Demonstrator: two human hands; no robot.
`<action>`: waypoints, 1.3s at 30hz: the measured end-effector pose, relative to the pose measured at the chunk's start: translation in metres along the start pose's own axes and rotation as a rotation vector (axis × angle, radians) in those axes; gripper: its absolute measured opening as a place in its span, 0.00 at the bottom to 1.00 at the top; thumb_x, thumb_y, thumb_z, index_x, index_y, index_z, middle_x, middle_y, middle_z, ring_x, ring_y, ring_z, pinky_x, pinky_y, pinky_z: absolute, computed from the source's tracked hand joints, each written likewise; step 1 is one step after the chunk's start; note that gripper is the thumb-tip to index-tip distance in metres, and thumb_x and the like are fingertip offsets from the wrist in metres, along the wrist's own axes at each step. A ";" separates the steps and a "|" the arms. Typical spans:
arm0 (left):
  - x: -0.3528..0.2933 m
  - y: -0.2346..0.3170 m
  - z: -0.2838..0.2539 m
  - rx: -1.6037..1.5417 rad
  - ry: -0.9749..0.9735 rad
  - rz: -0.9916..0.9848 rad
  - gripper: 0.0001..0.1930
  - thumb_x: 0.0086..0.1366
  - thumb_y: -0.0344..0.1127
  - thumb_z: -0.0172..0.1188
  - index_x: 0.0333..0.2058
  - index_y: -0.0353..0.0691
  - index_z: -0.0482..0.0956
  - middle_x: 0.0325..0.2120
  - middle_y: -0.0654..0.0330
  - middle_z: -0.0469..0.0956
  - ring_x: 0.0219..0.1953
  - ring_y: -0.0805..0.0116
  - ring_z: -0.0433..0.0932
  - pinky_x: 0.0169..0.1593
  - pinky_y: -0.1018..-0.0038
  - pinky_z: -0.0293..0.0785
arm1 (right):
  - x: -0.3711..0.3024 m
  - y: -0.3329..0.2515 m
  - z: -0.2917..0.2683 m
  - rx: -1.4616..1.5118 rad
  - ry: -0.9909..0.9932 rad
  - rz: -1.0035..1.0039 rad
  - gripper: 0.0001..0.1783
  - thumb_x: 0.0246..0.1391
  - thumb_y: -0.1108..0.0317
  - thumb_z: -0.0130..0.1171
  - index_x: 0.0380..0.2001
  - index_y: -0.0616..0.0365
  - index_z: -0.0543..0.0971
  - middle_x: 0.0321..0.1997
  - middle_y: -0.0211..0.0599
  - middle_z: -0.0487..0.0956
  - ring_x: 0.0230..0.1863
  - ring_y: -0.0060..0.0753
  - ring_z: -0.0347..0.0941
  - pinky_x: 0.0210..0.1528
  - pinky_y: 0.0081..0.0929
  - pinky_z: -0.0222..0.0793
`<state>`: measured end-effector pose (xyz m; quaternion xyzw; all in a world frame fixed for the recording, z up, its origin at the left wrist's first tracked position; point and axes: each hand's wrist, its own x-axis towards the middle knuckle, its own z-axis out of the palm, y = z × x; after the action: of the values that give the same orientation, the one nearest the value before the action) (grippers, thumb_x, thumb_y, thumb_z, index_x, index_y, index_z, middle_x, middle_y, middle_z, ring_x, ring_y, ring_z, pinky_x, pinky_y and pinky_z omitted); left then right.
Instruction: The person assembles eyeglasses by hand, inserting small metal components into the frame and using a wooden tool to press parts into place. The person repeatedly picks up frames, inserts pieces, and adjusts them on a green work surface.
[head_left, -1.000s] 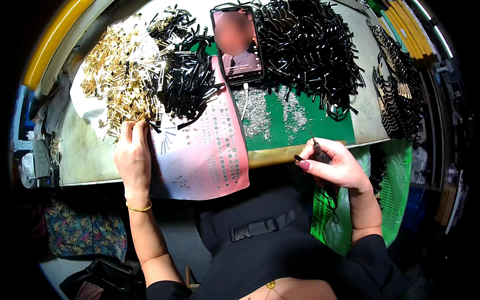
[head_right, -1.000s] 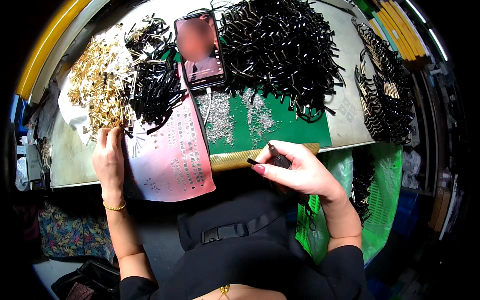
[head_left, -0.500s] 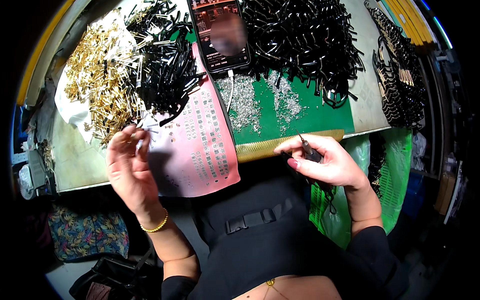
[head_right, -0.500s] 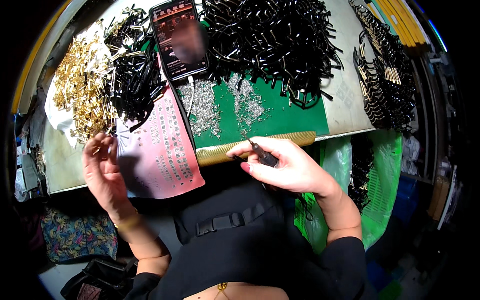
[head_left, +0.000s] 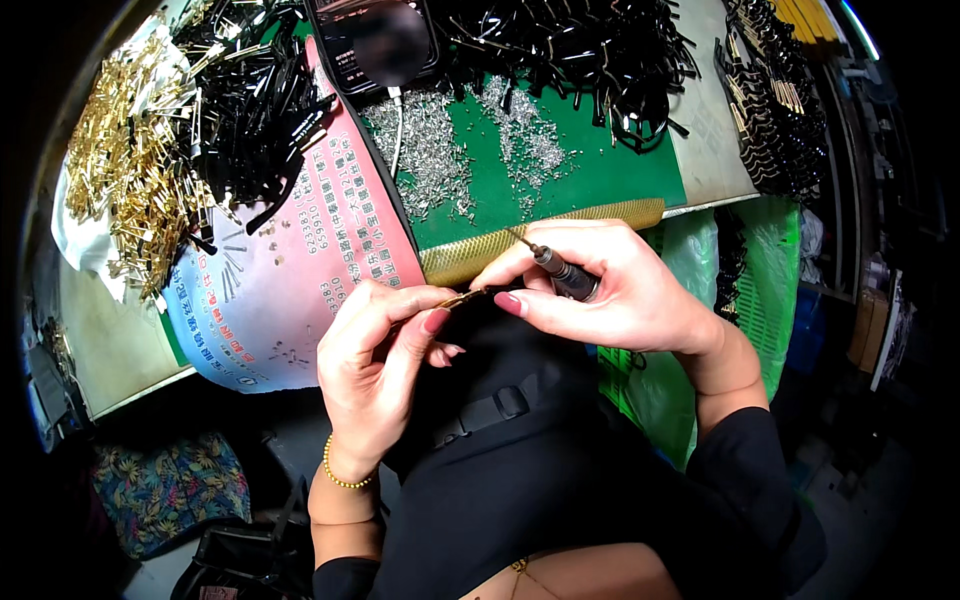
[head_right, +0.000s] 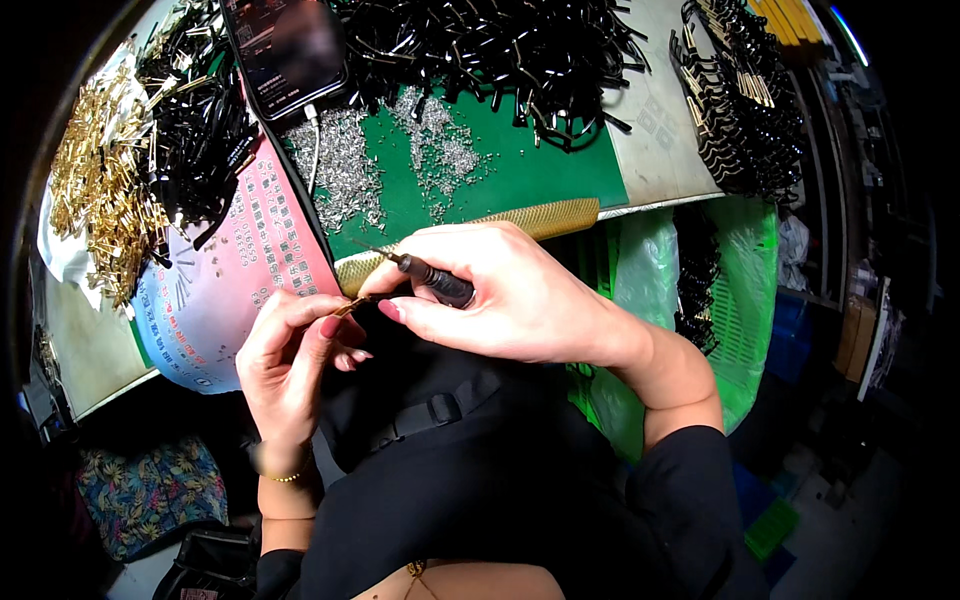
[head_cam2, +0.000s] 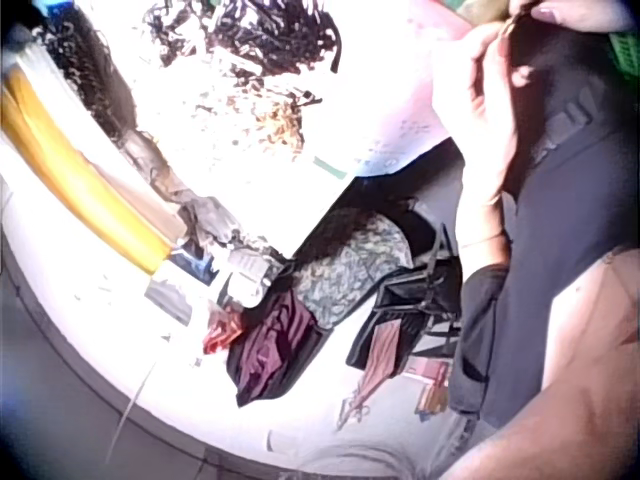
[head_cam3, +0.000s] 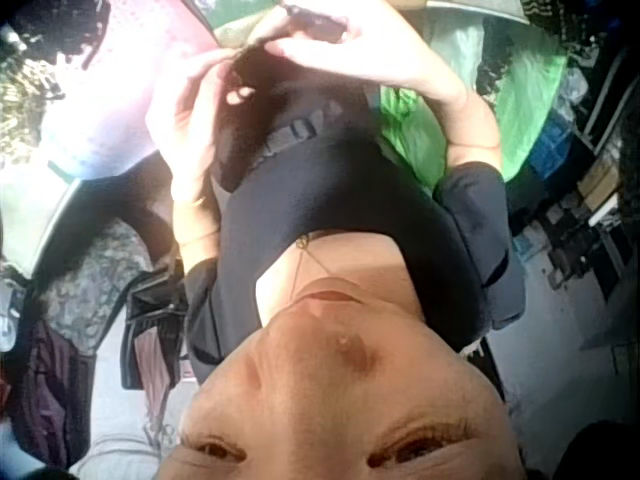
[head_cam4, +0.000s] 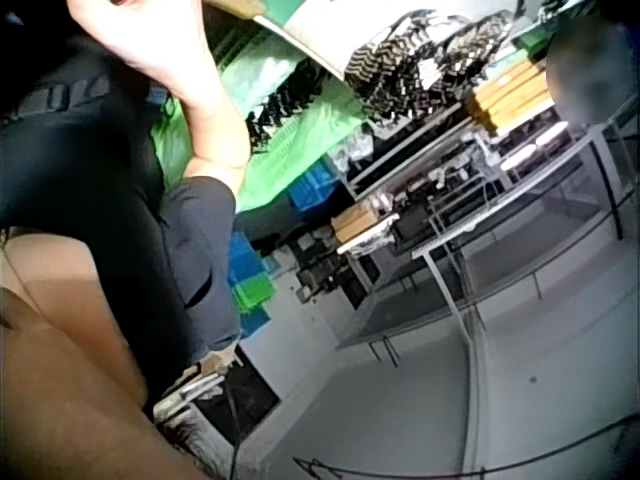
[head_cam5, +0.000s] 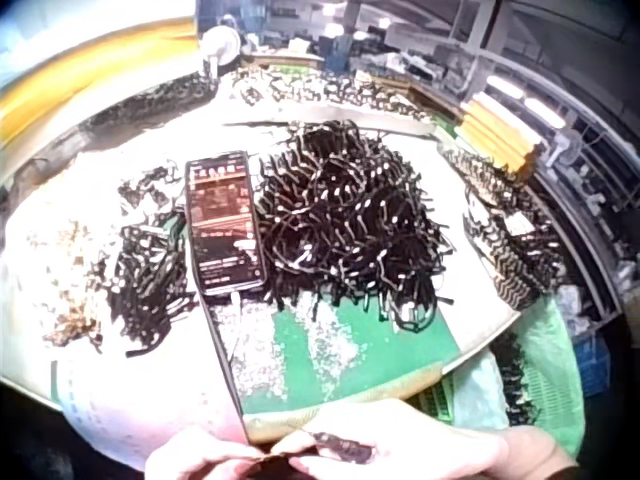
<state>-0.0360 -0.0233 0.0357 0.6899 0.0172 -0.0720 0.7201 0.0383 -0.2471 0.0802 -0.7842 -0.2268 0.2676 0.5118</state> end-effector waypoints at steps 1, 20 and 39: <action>0.000 0.001 0.000 0.004 -0.002 -0.011 0.07 0.69 0.21 0.59 0.43 0.28 0.83 0.33 0.59 0.76 0.26 0.77 0.80 0.33 0.82 0.79 | 0.001 -0.001 0.000 -0.021 -0.006 -0.013 0.12 0.56 0.70 0.64 0.43 0.64 0.83 0.33 0.40 0.82 0.31 0.32 0.77 0.34 0.27 0.71; 0.000 -0.005 -0.001 0.203 -0.042 -0.152 0.10 0.78 0.33 0.46 0.49 0.32 0.72 0.35 0.58 0.81 0.26 0.79 0.74 0.30 0.81 0.73 | -0.023 0.004 -0.045 -0.771 0.025 0.135 0.18 0.62 0.62 0.58 0.52 0.55 0.71 0.42 0.45 0.73 0.36 0.51 0.79 0.37 0.41 0.75; 0.018 -0.003 0.018 -0.007 0.113 -0.156 0.14 0.77 0.30 0.48 0.56 0.29 0.70 0.41 0.51 0.84 0.24 0.79 0.77 0.30 0.82 0.77 | -0.011 0.021 -0.037 -0.933 -0.015 0.009 0.26 0.55 0.72 0.58 0.58 0.41 0.74 0.36 0.46 0.71 0.27 0.43 0.78 0.25 0.36 0.74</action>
<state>-0.0203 -0.0426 0.0313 0.6870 0.1117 -0.0889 0.7125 0.0554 -0.2870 0.0750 -0.9296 -0.3233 0.1449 0.1018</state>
